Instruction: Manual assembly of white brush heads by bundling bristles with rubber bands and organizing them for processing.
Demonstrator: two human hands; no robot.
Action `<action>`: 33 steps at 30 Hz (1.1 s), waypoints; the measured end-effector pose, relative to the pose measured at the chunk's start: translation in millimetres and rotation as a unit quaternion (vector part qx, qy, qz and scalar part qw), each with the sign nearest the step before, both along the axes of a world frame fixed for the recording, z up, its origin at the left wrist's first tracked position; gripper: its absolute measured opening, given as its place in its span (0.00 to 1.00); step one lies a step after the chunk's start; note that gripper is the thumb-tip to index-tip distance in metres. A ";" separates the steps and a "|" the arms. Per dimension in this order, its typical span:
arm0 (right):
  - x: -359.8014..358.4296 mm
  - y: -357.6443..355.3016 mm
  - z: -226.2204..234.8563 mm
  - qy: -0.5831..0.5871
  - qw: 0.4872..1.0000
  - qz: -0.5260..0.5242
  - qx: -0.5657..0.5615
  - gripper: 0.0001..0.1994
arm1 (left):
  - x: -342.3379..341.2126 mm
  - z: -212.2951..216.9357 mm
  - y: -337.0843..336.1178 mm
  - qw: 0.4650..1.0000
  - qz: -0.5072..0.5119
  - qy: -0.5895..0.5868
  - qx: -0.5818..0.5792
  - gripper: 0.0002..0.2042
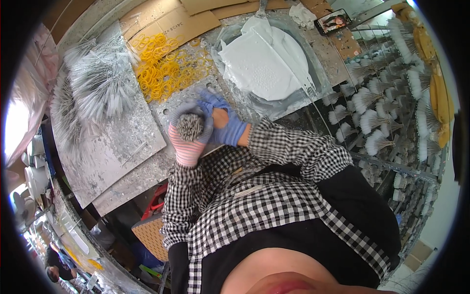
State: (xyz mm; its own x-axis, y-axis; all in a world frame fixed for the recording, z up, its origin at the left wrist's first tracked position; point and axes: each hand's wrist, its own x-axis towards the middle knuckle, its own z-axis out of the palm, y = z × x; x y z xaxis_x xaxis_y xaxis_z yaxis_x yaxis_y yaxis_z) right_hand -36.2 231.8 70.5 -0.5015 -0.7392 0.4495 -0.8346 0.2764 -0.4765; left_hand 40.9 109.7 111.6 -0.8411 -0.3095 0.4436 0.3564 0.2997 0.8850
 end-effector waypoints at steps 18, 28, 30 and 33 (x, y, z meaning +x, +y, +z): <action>-47.7 3.7 68.1 -0.025 0.933 0.057 0.355 0.42 | -25.5 -28.8 -6.1 0.999 0.020 -0.041 0.018 0.11; -10.8 -83.3 175.1 -0.183 0.818 0.190 0.512 0.30 | -14.8 -29.9 -3.5 0.995 0.025 -0.088 0.033 0.17; -2.6 -67.6 157.3 -0.047 0.904 0.313 0.288 0.28 | -23.1 -27.9 -6.2 0.996 0.023 -0.072 0.046 0.17; -19.5 -75.0 133.3 -0.029 0.926 0.375 0.018 0.24 | -16.1 -25.5 -4.0 0.996 0.016 -0.063 0.068 0.17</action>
State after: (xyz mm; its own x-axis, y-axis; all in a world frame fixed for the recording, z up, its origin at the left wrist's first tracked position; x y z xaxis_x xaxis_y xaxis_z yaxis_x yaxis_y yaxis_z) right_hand -55.7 156.7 203.8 0.1374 -0.9036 0.4057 -0.7710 -0.3547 -0.5289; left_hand 24.8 105.7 86.1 -0.8764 -0.3866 0.2871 0.2317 0.1841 0.9552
